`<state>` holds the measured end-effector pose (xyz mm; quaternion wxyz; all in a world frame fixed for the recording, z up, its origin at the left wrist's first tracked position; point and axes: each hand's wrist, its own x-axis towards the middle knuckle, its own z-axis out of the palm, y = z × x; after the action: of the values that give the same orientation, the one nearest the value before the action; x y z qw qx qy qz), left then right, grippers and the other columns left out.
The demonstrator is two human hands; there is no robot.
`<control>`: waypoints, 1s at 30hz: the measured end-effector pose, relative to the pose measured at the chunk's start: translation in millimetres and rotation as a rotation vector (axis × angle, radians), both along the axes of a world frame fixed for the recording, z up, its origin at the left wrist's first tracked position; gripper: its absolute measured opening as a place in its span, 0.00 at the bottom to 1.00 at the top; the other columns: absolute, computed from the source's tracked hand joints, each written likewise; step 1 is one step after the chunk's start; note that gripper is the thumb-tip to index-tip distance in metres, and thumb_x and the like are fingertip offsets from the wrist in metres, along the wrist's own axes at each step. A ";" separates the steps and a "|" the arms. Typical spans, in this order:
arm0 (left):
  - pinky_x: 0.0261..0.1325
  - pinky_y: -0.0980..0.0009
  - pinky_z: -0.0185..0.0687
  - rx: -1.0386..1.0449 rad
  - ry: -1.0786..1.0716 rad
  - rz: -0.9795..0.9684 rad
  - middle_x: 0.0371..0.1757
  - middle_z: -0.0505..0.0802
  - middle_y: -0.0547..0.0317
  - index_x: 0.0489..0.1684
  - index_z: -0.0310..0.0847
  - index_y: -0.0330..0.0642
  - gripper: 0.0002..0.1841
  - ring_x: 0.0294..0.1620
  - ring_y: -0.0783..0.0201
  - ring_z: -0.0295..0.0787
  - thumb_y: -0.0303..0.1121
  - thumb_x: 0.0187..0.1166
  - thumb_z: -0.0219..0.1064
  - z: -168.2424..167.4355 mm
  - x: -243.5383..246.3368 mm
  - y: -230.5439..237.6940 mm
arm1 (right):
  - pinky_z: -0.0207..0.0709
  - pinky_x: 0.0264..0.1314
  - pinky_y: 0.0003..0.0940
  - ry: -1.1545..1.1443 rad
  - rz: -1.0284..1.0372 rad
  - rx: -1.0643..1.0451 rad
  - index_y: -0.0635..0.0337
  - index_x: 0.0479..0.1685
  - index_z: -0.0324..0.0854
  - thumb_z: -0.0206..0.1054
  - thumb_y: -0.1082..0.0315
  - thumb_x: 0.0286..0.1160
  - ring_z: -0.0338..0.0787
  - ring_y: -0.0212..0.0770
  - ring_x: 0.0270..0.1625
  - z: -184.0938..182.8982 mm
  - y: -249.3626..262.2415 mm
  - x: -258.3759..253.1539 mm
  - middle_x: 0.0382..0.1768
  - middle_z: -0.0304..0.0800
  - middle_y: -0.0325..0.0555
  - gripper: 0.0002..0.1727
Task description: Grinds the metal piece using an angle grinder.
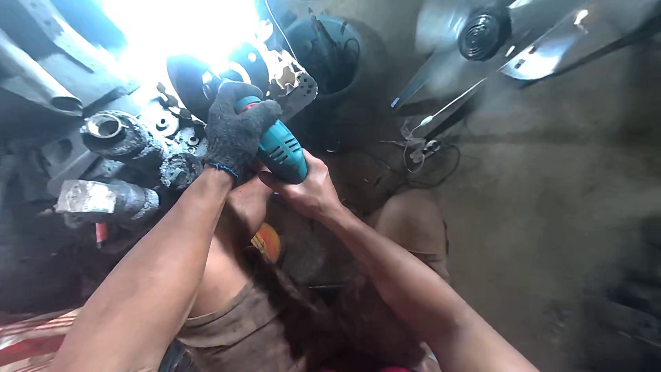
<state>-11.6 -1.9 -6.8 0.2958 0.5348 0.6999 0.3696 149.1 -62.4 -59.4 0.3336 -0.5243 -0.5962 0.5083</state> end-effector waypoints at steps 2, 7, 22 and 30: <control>0.50 0.62 0.91 0.000 0.007 -0.003 0.47 0.93 0.66 0.58 0.83 0.55 0.23 0.45 0.71 0.92 0.51 0.66 0.77 1.6 2.2 0.1 | 0.92 0.46 0.40 -0.003 -0.008 0.001 0.49 0.56 0.85 0.85 0.43 0.55 0.94 0.29 0.41 1.0 0.0 0.8 0.38 0.95 0.34 0.31; 0.49 0.63 0.92 0.003 -0.057 -0.040 0.46 0.93 0.65 0.58 0.84 0.55 0.24 0.43 0.70 0.93 0.50 0.64 0.78 -5.2 3.1 8.5 | 0.92 0.47 0.39 0.016 -0.029 0.005 0.50 0.58 0.85 0.85 0.44 0.56 0.94 0.30 0.41 -1.4 0.6 3.2 0.39 0.95 0.35 0.32; 0.49 0.61 0.91 0.092 0.006 -0.063 0.48 0.93 0.66 0.57 0.85 0.57 0.24 0.47 0.70 0.92 0.55 0.65 0.78 -22.5 -7.0 12.1 | 0.92 0.43 0.44 0.001 -0.016 -0.013 0.48 0.60 0.84 0.85 0.45 0.56 0.94 0.34 0.40 0.0 -3.9 6.1 0.39 0.95 0.37 0.32; 0.56 0.62 0.90 0.128 -0.013 -0.108 0.54 0.91 0.64 0.58 0.84 0.55 0.23 0.53 0.68 0.90 0.54 0.69 0.78 -27.4 -16.3 13.3 | 0.91 0.42 0.46 -0.017 -0.002 0.011 0.50 0.59 0.84 0.86 0.46 0.54 0.94 0.35 0.40 -1.4 -0.6 2.8 0.38 0.95 0.38 0.32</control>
<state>-27.9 11.4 -34.1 0.2853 0.5872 0.6430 0.4005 151.9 -63.0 -60.8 0.3319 -0.5272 -0.6013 0.5004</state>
